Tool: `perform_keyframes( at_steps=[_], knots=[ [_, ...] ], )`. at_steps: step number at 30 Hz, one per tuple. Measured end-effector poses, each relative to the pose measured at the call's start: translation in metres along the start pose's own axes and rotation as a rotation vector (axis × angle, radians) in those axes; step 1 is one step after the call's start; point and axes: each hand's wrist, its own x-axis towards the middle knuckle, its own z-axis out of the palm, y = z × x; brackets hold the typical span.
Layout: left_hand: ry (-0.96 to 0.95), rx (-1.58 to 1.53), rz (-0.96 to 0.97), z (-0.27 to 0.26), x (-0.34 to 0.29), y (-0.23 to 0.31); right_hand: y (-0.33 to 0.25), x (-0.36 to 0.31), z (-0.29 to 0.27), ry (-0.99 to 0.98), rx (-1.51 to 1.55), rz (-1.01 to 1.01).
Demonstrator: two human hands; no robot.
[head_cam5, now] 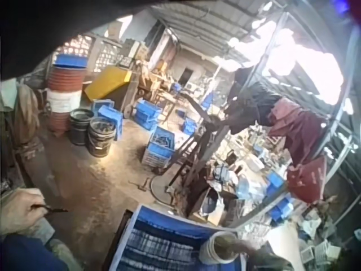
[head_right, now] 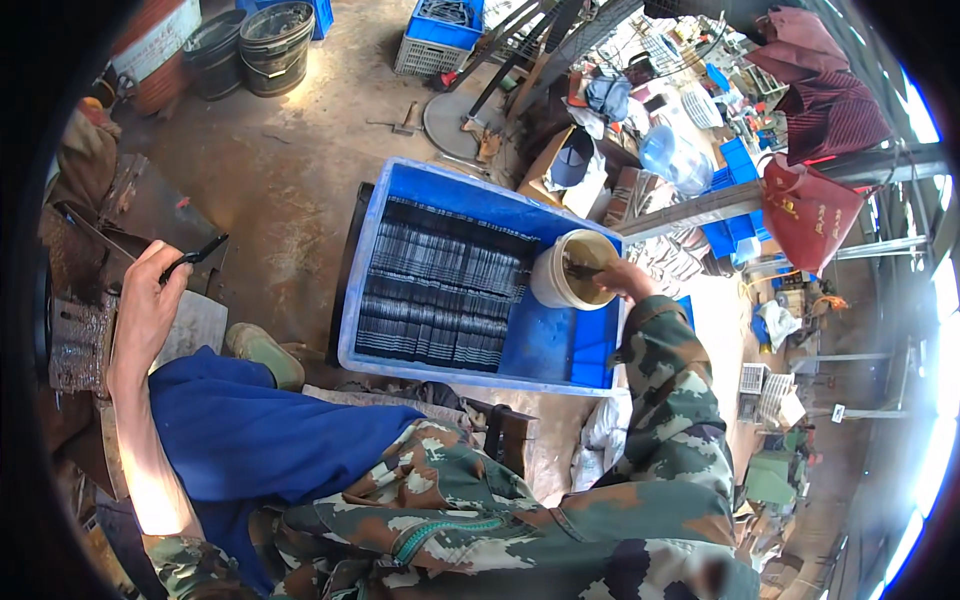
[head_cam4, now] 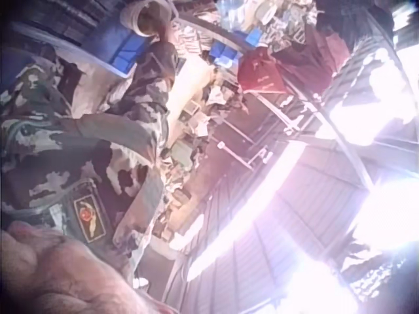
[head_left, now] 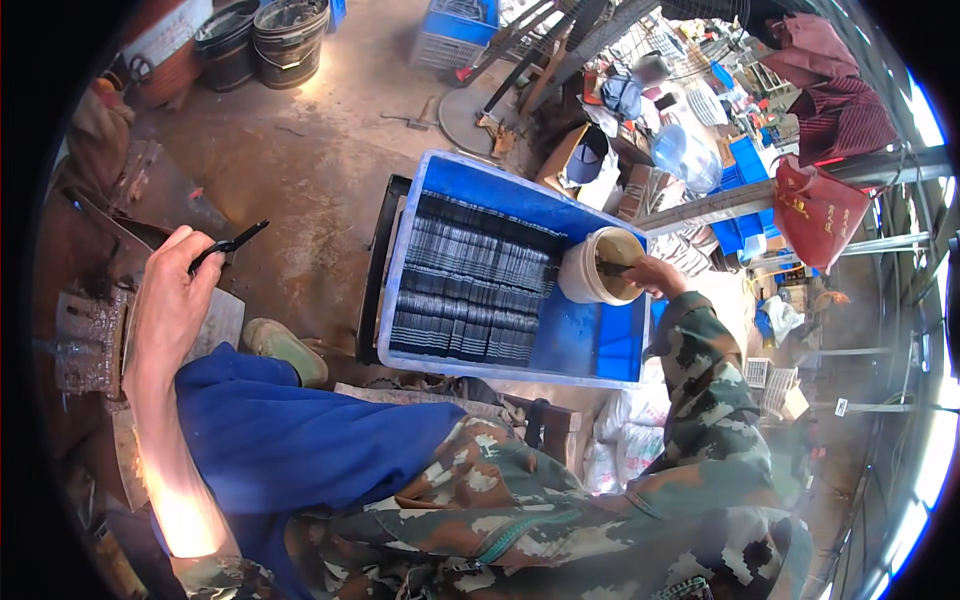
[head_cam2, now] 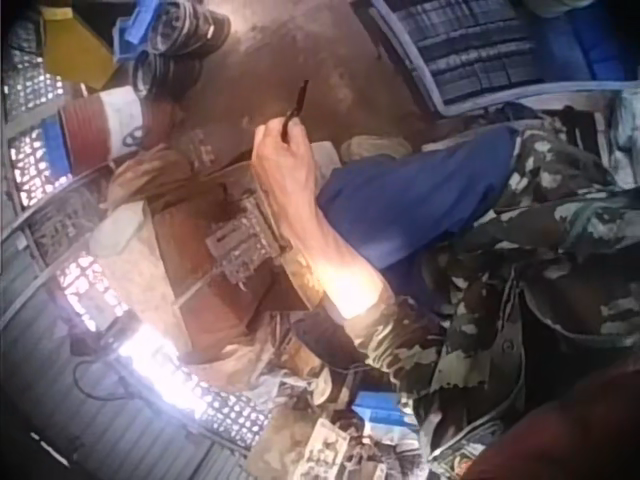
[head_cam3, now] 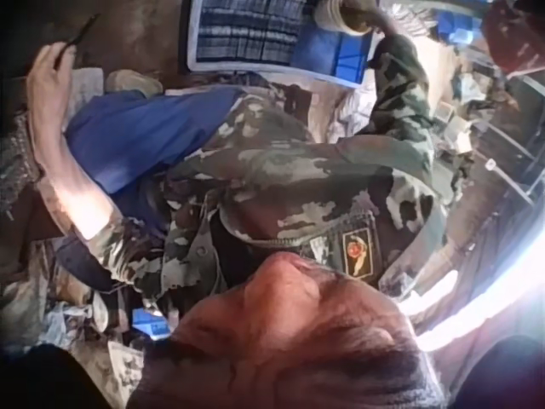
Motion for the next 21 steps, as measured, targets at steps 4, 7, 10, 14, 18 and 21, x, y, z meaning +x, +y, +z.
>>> perform_keyframes(
  at_steps=[4,7,10,14,18,21],
  knots=[
    [-0.016,0.012,0.012,0.001,-0.002,0.000,-0.025,0.024,0.027,-0.022,-0.197,-0.148],
    [-0.037,0.017,-0.004,0.001,-0.001,0.001,-0.035,0.030,0.035,0.105,-0.290,-0.036],
    [-0.025,0.020,0.013,0.001,0.001,0.001,-0.038,0.038,0.035,0.018,-0.197,0.099],
    [-0.011,0.018,0.003,-0.001,0.000,0.000,-0.036,0.047,0.047,0.035,-0.221,0.054],
    [-0.008,0.014,-0.010,-0.003,-0.004,-0.002,-0.033,0.042,0.051,0.170,-0.278,-0.047],
    [0.021,0.020,0.030,-0.003,-0.007,0.000,-0.018,0.022,0.037,0.269,-0.352,-0.158]
  ],
)
